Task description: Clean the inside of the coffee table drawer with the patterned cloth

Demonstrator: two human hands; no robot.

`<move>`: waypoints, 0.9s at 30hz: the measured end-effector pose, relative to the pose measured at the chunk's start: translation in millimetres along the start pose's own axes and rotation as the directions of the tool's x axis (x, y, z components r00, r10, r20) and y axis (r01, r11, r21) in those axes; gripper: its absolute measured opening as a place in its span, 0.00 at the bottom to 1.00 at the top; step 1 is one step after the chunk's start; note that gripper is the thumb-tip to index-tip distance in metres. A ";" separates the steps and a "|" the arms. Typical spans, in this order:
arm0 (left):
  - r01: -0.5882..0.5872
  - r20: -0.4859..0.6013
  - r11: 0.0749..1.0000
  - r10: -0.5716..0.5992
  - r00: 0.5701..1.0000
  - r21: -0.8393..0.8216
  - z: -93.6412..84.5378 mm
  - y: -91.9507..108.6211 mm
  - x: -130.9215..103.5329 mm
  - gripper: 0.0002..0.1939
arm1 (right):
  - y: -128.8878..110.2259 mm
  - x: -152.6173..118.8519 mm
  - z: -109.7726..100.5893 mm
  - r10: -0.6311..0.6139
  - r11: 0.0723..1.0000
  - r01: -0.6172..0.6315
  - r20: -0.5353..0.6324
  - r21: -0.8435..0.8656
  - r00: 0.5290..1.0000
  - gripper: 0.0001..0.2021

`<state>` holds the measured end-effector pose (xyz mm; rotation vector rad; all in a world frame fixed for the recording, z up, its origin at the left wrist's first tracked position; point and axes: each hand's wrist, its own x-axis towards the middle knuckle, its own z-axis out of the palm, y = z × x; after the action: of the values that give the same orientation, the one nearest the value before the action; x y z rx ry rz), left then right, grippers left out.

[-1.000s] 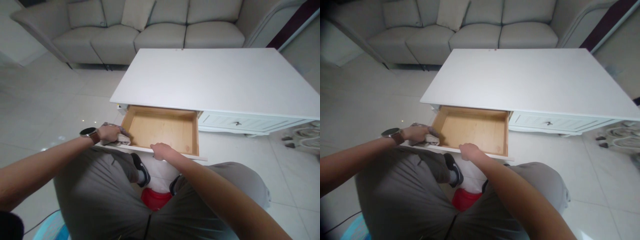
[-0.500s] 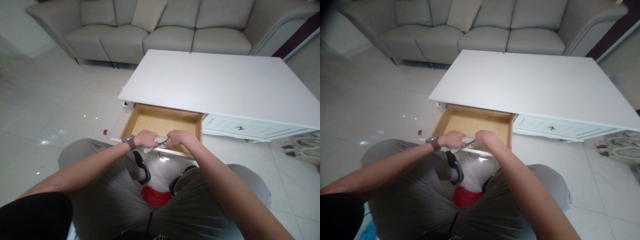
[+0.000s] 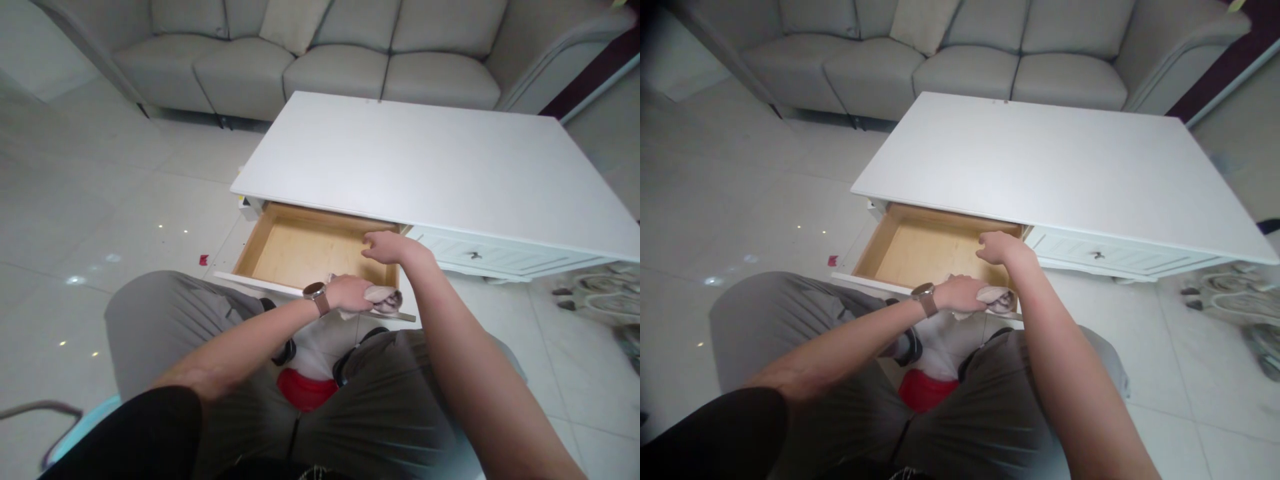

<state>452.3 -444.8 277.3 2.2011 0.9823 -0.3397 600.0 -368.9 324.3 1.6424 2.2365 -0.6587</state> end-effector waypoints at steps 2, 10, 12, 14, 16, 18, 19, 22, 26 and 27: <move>0.099 -0.008 0.994 -0.099 0.995 0.037 -6.4 -27.6 -21.1 0.24 | 0.7 -2.1 -1.6 -0.006 1.000 0.006 -0.023 0.009 1.000 0.24; 0.548 -0.023 0.827 -0.550 0.835 0.124 -44.6 -169.6 -116.5 0.28 | 5.5 -21.5 -6.6 0.007 0.999 -0.005 -0.057 0.040 0.998 0.25; 0.604 -0.055 0.773 -0.606 0.793 0.194 -48.7 -177.1 -122.9 0.30 | 8.4 -26.4 -6.4 0.016 0.998 -0.013 -0.062 0.054 0.998 0.25; 0.584 -0.073 0.765 -0.588 0.805 0.272 -48.3 -168.8 -118.8 0.29 | 13.5 -31.4 -6.8 0.027 0.997 -0.022 -0.070 0.073 0.997 0.25; 0.510 -0.066 0.804 -0.516 0.854 0.307 -43.6 -149.4 -106.9 0.27 | 19.6 -36.0 -7.9 0.041 0.995 -0.033 -0.082 0.093 0.996 0.24; 0.422 -0.057 0.868 -0.423 0.904 0.260 -35.4 -123.4 -90.3 0.26 | 24.7 -39.7 -9.2 0.059 0.993 -0.049 -0.096 0.103 0.994 0.24; 0.376 -0.054 0.903 -0.373 0.926 0.208 -30.1 -108.8 -80.8 0.25 | 26.1 -40.9 -9.8 0.067 0.993 -0.056 -0.101 0.105 0.993 0.24; 0.176 -0.076 0.983 -0.172 0.982 0.058 -11.3 -60.9 -47.6 0.23 | 25.0 -42.6 -11.8 0.081 0.992 -0.070 -0.097 0.105 0.992 0.25; -0.098 -0.111 0.995 0.095 0.989 -0.023 12.5 2.1 3.8 0.23 | 17.5 -42.6 -16.0 0.057 0.990 -0.047 -0.073 0.132 0.996 0.25; -0.144 -0.125 0.989 0.141 0.982 -0.016 17.0 14.9 15.8 0.21 | 16.4 -42.5 -17.2 0.051 0.988 -0.040 -0.074 0.147 0.996 0.25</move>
<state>474.6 -454.8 264.6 2.2770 0.8821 -0.1254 629.4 -390.7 356.5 1.8116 2.2439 -0.7762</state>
